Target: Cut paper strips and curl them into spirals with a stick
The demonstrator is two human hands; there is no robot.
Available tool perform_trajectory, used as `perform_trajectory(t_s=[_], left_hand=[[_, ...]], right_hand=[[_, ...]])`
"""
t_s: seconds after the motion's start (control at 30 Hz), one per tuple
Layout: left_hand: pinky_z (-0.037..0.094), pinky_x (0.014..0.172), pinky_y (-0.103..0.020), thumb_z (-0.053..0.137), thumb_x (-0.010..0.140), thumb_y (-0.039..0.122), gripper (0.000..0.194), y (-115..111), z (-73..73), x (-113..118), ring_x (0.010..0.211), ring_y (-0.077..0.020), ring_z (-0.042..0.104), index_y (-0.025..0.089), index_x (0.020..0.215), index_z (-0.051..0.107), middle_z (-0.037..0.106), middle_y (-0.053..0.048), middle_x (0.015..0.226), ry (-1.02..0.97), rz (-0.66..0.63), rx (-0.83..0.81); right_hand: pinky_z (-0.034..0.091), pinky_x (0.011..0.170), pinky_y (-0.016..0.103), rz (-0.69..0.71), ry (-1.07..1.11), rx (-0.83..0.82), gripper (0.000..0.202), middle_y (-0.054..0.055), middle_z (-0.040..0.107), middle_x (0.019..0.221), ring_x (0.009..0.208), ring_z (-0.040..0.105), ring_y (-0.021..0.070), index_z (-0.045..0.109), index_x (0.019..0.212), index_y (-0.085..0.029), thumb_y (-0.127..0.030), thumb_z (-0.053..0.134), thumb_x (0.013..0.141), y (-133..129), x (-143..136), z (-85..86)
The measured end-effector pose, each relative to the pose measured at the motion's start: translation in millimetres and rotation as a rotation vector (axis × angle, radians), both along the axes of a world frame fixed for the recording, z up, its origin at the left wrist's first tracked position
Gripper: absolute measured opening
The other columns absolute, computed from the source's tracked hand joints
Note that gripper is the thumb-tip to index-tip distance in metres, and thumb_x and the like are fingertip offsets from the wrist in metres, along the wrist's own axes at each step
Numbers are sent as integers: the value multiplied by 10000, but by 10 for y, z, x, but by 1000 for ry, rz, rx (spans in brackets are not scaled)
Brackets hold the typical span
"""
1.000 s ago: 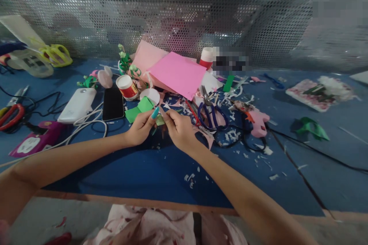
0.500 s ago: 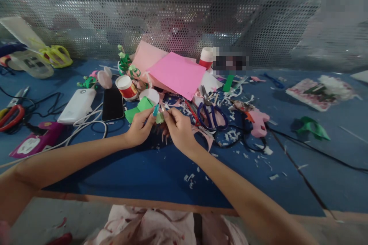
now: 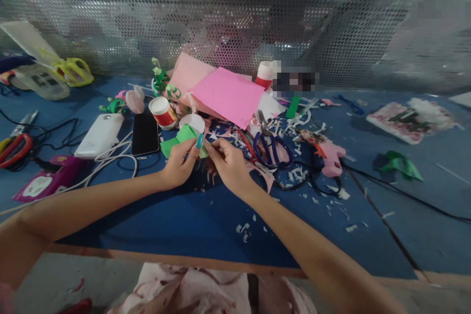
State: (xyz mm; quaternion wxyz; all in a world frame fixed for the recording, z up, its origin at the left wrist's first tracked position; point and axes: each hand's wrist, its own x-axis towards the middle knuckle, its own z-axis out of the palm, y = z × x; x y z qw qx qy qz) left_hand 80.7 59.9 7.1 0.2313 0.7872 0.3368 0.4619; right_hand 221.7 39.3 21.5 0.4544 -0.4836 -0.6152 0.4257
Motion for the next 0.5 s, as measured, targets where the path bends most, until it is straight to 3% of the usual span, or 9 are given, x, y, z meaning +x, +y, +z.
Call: perform_trajectory(t_s=[0.2, 0.5], left_hand=[[331, 517, -233, 307, 894, 324, 309, 15, 0, -4, 529, -92, 401, 159, 664, 430, 429, 13, 569, -20, 6, -18], [306, 471, -217, 308, 867, 474, 402, 63, -29, 14, 489, -72, 344, 157, 670, 459, 371, 40, 526, -118, -31, -142]], right_hand=[[362, 302, 195, 64, 129, -137, 360, -33, 549, 482, 333, 485, 81, 455, 627, -187, -504, 619, 673, 66, 44, 6], [284, 220, 152, 140, 193, -229, 358, -54, 561, 462, 267, 461, 64, 418, 613, -189, -465, 640, 667, 68, 59, 19]])
